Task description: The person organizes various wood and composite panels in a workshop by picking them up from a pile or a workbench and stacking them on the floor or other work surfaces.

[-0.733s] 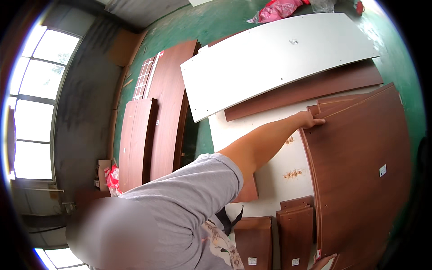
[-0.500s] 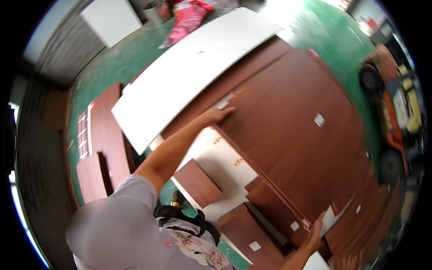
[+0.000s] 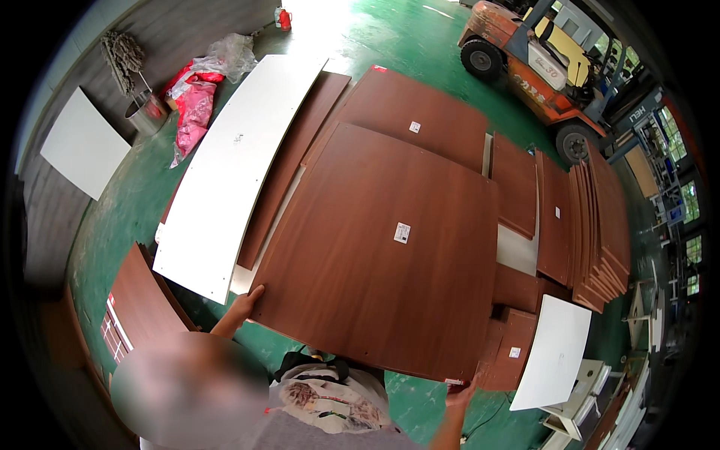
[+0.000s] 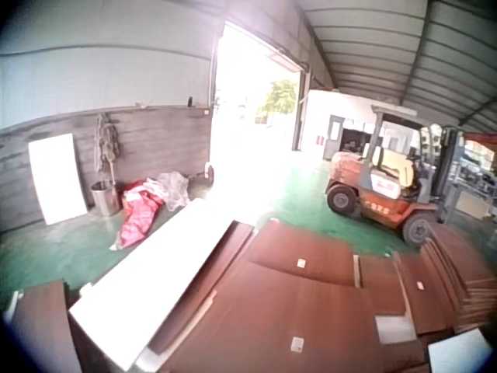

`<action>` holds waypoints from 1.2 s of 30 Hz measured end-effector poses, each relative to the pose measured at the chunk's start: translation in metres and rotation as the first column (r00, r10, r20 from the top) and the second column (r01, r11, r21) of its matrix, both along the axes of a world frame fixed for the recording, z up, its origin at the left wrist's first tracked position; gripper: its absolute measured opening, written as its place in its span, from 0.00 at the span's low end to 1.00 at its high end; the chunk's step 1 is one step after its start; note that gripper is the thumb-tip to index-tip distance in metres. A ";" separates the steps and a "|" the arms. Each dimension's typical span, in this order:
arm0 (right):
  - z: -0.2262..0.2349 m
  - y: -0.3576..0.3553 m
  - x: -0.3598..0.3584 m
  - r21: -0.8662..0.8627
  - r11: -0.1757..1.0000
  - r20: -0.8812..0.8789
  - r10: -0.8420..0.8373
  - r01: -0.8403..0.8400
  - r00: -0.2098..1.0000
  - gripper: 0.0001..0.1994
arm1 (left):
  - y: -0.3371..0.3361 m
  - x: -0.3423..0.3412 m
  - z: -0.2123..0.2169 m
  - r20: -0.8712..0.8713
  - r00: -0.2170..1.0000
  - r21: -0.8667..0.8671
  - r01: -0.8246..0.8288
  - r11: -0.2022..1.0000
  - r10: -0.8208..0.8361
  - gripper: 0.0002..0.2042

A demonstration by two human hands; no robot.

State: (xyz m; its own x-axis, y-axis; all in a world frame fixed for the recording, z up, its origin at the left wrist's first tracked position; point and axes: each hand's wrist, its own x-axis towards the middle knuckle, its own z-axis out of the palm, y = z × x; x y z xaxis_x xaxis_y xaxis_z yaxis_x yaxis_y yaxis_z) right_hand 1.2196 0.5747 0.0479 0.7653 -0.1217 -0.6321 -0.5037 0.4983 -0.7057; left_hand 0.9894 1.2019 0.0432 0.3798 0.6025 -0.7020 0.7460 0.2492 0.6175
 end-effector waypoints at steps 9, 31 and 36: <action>-0.005 0.118 -0.155 0.449 0.891 -0.114 0.131 -0.067 0.985 0.32 | -0.098 -0.079 -0.017 -0.010 1.000 -0.043 0.013 0.999 -0.013 0.42; -0.012 0.131 -0.159 0.396 0.891 -0.183 0.315 -0.223 0.931 0.21 | -0.104 -0.121 0.012 0.264 0.964 -0.321 0.106 0.941 -0.019 0.31; -0.016 0.153 -0.172 0.337 0.932 -0.191 0.209 -0.136 0.959 0.19 | -0.057 -0.109 0.007 0.319 0.946 -0.473 0.217 0.854 -0.063 0.32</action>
State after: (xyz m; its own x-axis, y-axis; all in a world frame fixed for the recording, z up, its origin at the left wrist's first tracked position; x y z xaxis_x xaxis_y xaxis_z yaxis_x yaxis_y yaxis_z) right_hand 1.0473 0.7273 0.0324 0.5937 0.2340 -0.7699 -0.7259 0.5687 -0.3869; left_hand 0.8806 1.1452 0.0499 0.6601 0.1276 -0.7403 0.6096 0.4848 0.6271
